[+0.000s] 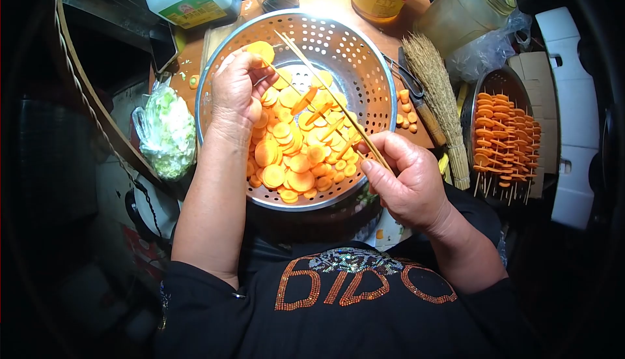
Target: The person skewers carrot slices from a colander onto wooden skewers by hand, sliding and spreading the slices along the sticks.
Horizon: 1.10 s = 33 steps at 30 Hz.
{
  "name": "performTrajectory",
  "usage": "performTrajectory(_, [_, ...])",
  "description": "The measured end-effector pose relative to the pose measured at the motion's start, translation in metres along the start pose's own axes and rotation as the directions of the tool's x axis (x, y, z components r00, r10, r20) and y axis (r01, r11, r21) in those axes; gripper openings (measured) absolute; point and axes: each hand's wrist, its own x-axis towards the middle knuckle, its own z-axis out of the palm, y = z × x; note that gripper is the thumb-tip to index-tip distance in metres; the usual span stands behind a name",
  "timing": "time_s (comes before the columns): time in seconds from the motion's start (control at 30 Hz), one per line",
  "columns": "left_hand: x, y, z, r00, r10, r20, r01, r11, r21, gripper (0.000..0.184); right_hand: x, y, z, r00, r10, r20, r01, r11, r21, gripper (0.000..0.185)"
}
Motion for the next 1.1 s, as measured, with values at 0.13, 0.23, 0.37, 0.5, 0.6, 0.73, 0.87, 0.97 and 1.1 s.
performTrajectory(0.13, [-0.003, 0.0, 0.002, 1.0, -0.006, -0.004, 0.006, 1.0, 0.016, 0.023, -0.001, -0.001, 0.001, 1.0, -0.018, -0.001, 0.018, 0.999, -0.045, 0.016])
performTrajectory(0.23, [-0.002, -0.002, 0.002, 1.0, -0.01, 0.01, 0.01, 1.0, 0.012, 0.022, -0.001, 0.001, 0.003, 0.998, -0.055, -0.007, 0.054, 0.995, -0.088, 0.017])
performTrajectory(0.37, [-0.001, -0.004, 0.001, 1.0, -0.016, 0.023, 0.015, 1.0, 0.008, 0.021, -0.002, 0.0, 0.003, 0.996, -0.092, -0.002, 0.091, 0.982, -0.165, 0.017])
performTrajectory(0.5, [-0.002, -0.008, 0.005, 1.0, -0.019, 0.017, 0.018, 1.0, 0.024, 0.02, -0.002, 0.001, 0.004, 0.996, -0.093, 0.009, 0.094, 0.983, -0.158, 0.018])
performTrajectory(0.6, [-0.003, -0.01, 0.007, 0.999, -0.034, 0.043, 0.032, 0.999, 0.035, 0.019, -0.002, -0.001, 0.004, 0.997, -0.061, 0.046, 0.069, 0.98, -0.188, 0.018])
performTrajectory(0.73, [-0.003, -0.01, 0.009, 0.998, -0.045, 0.047, 0.043, 0.999, 0.033, 0.017, -0.001, 0.003, 0.005, 0.996, -0.086, 0.03, 0.09, 0.981, -0.169, 0.019])
performTrajectory(0.87, [0.001, -0.011, 0.007, 0.996, -0.055, 0.065, 0.055, 0.998, 0.005, 0.016, -0.001, 0.002, 0.005, 0.996, -0.087, 0.032, 0.091, 0.983, -0.156, 0.019])
performTrajectory(0.97, [-0.003, -0.007, 0.008, 0.997, -0.065, 0.05, 0.067, 0.997, -0.043, 0.018, 0.0, 0.003, 0.005, 0.995, -0.092, 0.029, 0.095, 0.982, -0.166, 0.019])
performTrajectory(1.1, [-0.002, -0.002, 0.002, 0.997, -0.039, 0.073, 0.045, 0.996, -0.083, 0.022, 0.001, 0.003, 0.006, 0.997, -0.074, 0.017, 0.075, 0.988, -0.132, 0.018])
